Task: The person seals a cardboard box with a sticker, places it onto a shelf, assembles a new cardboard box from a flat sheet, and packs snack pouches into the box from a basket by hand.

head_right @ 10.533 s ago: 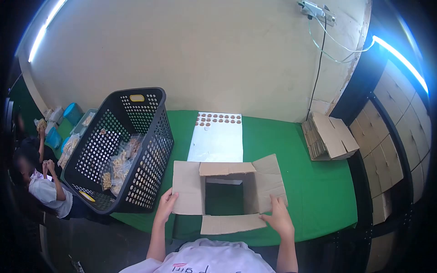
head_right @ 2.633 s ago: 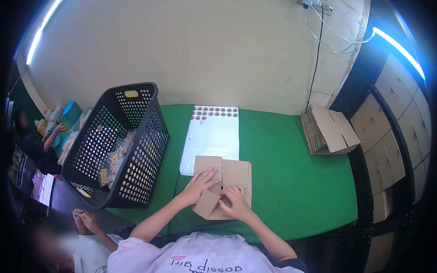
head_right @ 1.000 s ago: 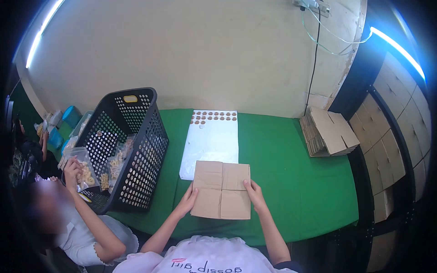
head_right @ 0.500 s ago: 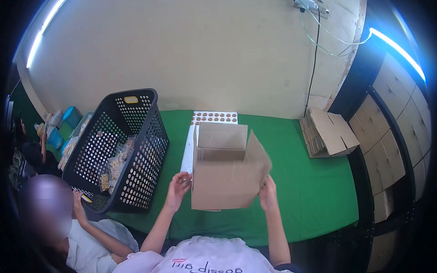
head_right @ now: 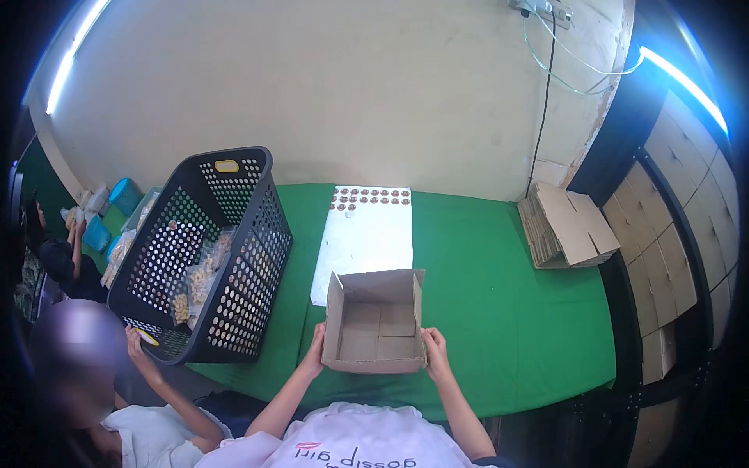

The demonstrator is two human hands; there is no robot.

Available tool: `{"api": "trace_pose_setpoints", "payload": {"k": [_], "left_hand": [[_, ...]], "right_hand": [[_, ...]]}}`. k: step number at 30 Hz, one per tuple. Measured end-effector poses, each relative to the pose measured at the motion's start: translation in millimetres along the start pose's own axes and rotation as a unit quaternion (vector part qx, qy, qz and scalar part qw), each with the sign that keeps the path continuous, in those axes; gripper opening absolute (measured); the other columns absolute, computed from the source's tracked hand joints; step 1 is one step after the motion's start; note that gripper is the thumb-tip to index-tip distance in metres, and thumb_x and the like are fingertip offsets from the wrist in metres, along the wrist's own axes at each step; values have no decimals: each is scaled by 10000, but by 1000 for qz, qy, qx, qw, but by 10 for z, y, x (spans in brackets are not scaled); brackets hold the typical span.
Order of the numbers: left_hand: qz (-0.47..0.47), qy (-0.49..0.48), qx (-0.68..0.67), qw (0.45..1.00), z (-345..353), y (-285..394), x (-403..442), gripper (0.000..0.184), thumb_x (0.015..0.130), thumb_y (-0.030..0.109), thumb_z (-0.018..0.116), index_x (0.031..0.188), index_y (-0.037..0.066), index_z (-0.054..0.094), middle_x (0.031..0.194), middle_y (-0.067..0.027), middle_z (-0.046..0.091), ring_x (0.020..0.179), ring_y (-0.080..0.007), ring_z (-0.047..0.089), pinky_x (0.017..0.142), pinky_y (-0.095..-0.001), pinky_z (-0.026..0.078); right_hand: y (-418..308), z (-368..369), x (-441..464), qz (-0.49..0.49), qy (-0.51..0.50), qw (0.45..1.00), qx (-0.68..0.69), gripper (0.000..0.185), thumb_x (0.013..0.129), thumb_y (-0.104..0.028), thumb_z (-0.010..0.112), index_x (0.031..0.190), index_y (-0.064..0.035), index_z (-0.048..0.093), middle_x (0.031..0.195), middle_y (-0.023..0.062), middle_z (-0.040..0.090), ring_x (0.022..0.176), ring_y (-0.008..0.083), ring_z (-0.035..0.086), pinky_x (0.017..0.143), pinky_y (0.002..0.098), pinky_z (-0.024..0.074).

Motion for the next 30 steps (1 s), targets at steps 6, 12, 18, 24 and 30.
{"api": "trace_pose_setpoints", "payload": {"k": [6,12,18,24,30], "left_hand": [[-26,-23,67,997,-71,-79,-34,619,866,391,496,1322,58,243,1254,-93,385,1187,-189,374,998,-318,286],[-17,8,69,997,-628,76,-53,587,840,312,553,1292,9,331,1285,-110,417,1130,-173,445,965,-290,329],[187,202,522,807,-884,669,-283,464,746,129,652,1156,34,458,1030,-129,498,904,-255,523,794,-340,435],[154,77,505,846,-593,149,-154,398,817,186,586,1162,19,478,1043,-156,535,870,-268,545,769,-365,449],[86,-24,424,901,-308,-238,-54,803,768,452,635,1337,7,286,1300,-286,371,1222,-371,377,998,-393,323]], "right_hand": [[132,-109,-27,46,6,998,-43,370,850,-441,528,1037,-128,471,966,7,488,969,129,446,780,365,391],[-113,-195,-139,45,-50,997,-43,344,875,-270,500,1146,-64,447,1042,26,536,996,138,501,827,302,409],[-299,-907,-55,-32,109,977,-180,301,785,-142,609,1050,-39,508,939,37,557,826,107,527,726,251,429],[-64,-1100,-15,-95,142,889,-425,289,665,-29,691,926,-46,567,816,53,530,648,91,489,592,235,438],[259,-167,-189,52,-81,966,-242,844,683,-263,738,1342,-19,271,1332,195,319,1241,288,327,990,390,324]]}}
Point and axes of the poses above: each hand's wrist, its own x-axis towards the middle knuckle, its own z-axis out of the palm, y = z × x, the point moved 8 cm from there along x, towards the middle knuckle
